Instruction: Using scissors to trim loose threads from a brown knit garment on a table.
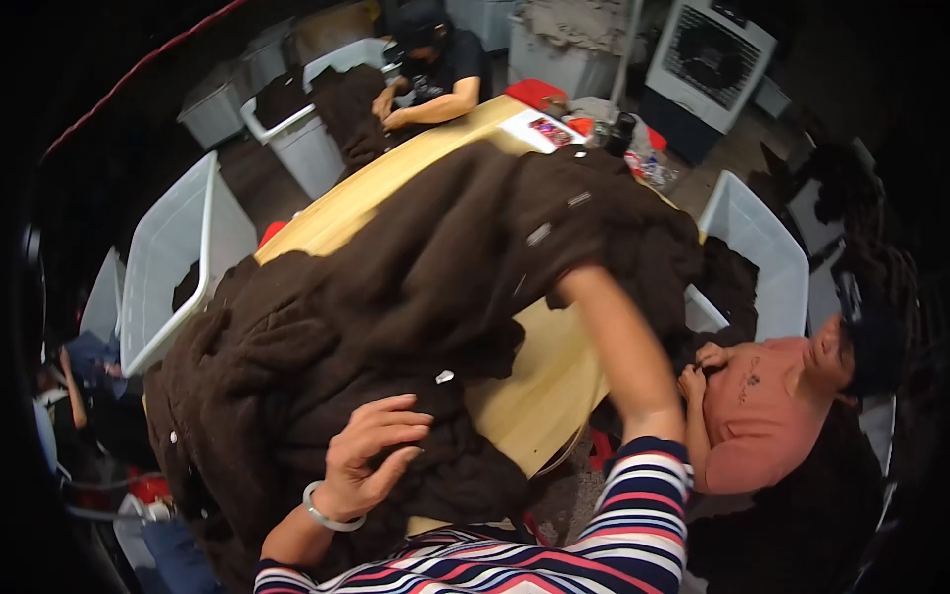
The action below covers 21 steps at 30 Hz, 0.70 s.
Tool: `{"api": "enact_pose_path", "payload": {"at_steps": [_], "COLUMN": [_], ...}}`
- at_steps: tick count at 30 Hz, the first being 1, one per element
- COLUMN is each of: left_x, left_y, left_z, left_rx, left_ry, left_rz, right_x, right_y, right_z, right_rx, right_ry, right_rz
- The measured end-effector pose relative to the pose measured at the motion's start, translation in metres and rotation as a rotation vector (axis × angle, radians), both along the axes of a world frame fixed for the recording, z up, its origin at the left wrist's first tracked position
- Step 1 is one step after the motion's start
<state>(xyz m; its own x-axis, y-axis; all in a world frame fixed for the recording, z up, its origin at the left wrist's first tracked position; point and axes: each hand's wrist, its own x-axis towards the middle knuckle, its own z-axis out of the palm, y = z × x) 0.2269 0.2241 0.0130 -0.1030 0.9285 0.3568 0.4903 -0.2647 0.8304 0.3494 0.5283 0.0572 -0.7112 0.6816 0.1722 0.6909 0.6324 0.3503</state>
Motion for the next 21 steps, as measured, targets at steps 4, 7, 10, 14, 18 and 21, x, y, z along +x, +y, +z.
{"api": "enact_pose_path", "payload": {"at_steps": [4, 7, 10, 14, 18, 21], "left_x": [0.014, 0.006, -0.002, 0.000, -0.020, -0.043], "left_y": [0.011, 0.003, -0.018, -0.030, -0.082, -0.125], "left_z": [-0.021, -0.046, -0.070, -0.081, -0.058, -0.036], "left_rx": [-0.061, -0.160, -0.250, -0.249, -0.172, -0.078], "left_ry": [-0.028, -0.089, -0.160, -0.144, -0.078, 0.106], "left_rz": [-0.091, -0.035, 0.066, 0.137, 0.420, 0.826], "right_x": [0.096, 0.137, 0.137, 0.179, 0.114, 0.087], "right_y": [0.136, 0.208, 0.206, 0.140, 0.033, -0.003], "right_z": [0.008, -0.058, -0.183, -0.278, -0.229, -0.199], "right_rx": [0.313, -0.384, -0.847, -0.901, -1.065, -1.102], "right_ry": [0.430, 0.662, 0.494, 0.480, 0.491, 0.516], "right_rz": [-0.135, -0.643, -0.669, -0.561, -0.514, -0.336]}}
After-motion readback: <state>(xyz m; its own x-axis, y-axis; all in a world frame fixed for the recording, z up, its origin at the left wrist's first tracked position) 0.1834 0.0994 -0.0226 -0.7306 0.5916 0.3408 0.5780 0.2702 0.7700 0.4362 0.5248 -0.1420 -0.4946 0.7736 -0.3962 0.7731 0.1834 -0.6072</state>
